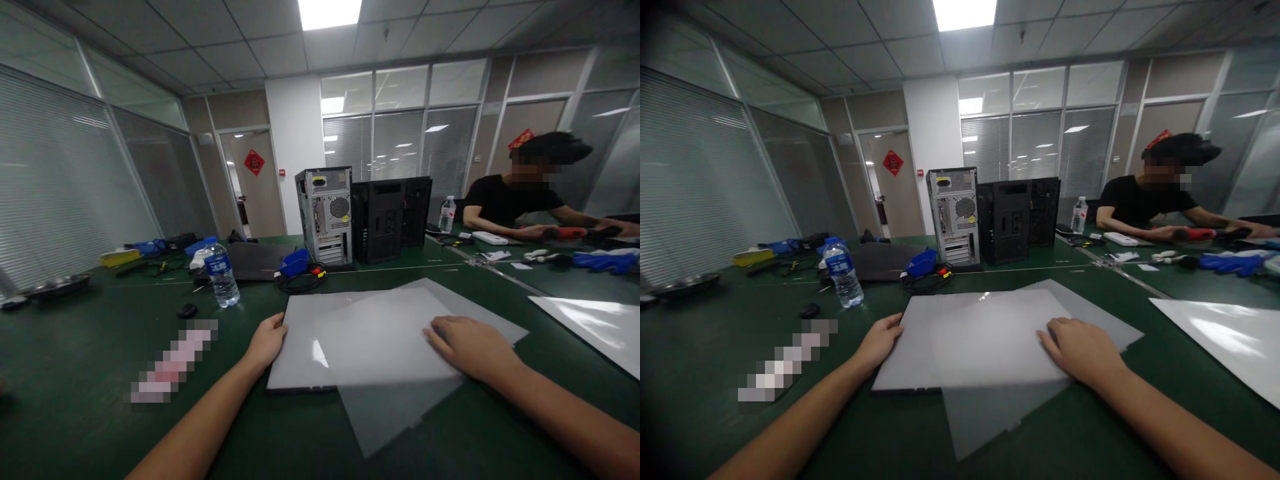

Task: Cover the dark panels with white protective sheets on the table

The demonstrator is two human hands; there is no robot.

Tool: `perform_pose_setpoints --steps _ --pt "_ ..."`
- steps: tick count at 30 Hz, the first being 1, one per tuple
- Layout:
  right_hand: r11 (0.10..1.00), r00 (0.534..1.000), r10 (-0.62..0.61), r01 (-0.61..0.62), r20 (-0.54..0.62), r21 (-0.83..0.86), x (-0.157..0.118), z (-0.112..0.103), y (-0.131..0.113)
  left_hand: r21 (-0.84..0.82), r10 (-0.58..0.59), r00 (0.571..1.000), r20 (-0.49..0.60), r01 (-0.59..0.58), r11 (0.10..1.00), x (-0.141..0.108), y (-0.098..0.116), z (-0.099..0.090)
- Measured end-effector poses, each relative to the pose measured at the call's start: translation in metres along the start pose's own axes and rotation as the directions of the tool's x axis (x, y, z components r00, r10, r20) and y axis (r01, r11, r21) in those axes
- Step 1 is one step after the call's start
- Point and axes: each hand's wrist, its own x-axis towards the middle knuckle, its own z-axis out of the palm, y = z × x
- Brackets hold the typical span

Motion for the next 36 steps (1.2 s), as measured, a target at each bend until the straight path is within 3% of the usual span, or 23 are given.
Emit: perform_pose_setpoints --steps 2,4,7,9,12,20,32,36 --pt "0.999 1.000 -0.008 0.007 -0.010 -0.039 -0.004 0.003 -0.004 -0.005 0.007 1.000 -0.004 -0.007 1.000 0.001 0.000 0.001" --pt "0.992 0.991 -0.124 0.123 -0.054 -0.033 -0.007 0.001 -0.006 -0.006 0.003 1.000 -0.006 -0.003 1.000 0.000 0.000 0.002" --pt "0.932 0.925 -0.360 0.362 -0.122 -0.008 -0.010 -0.005 -0.003 -0.037 -0.026 0.999 0.022 0.027 0.999 -0.002 0.001 0.001" --pt "0.907 0.900 -0.418 0.421 -0.125 -0.006 -0.011 -0.010 0.001 -0.078 -0.050 0.996 0.069 0.056 0.995 -0.004 0.000 0.000" --pt "0.905 0.903 -0.423 0.425 -0.074 0.017 -0.011 -0.014 0.007 -0.125 -0.068 0.991 0.113 0.082 0.989 -0.005 -0.002 -0.003" --pt "0.944 0.945 -0.328 0.328 -0.020 0.030 -0.008 -0.007 0.007 -0.108 -0.086 0.995 0.054 0.092 0.990 -0.009 0.004 -0.001" --pt "0.929 0.930 -0.368 0.367 0.012 0.049 -0.014 -0.013 -0.004 -0.089 -0.106 0.988 0.115 0.117 0.989 -0.015 0.014 0.001" --pt "0.934 0.935 -0.354 0.354 -0.027 0.045 -0.004 -0.011 0.013 -0.129 -0.139 0.983 0.118 0.154 0.980 -0.016 0.017 0.002"
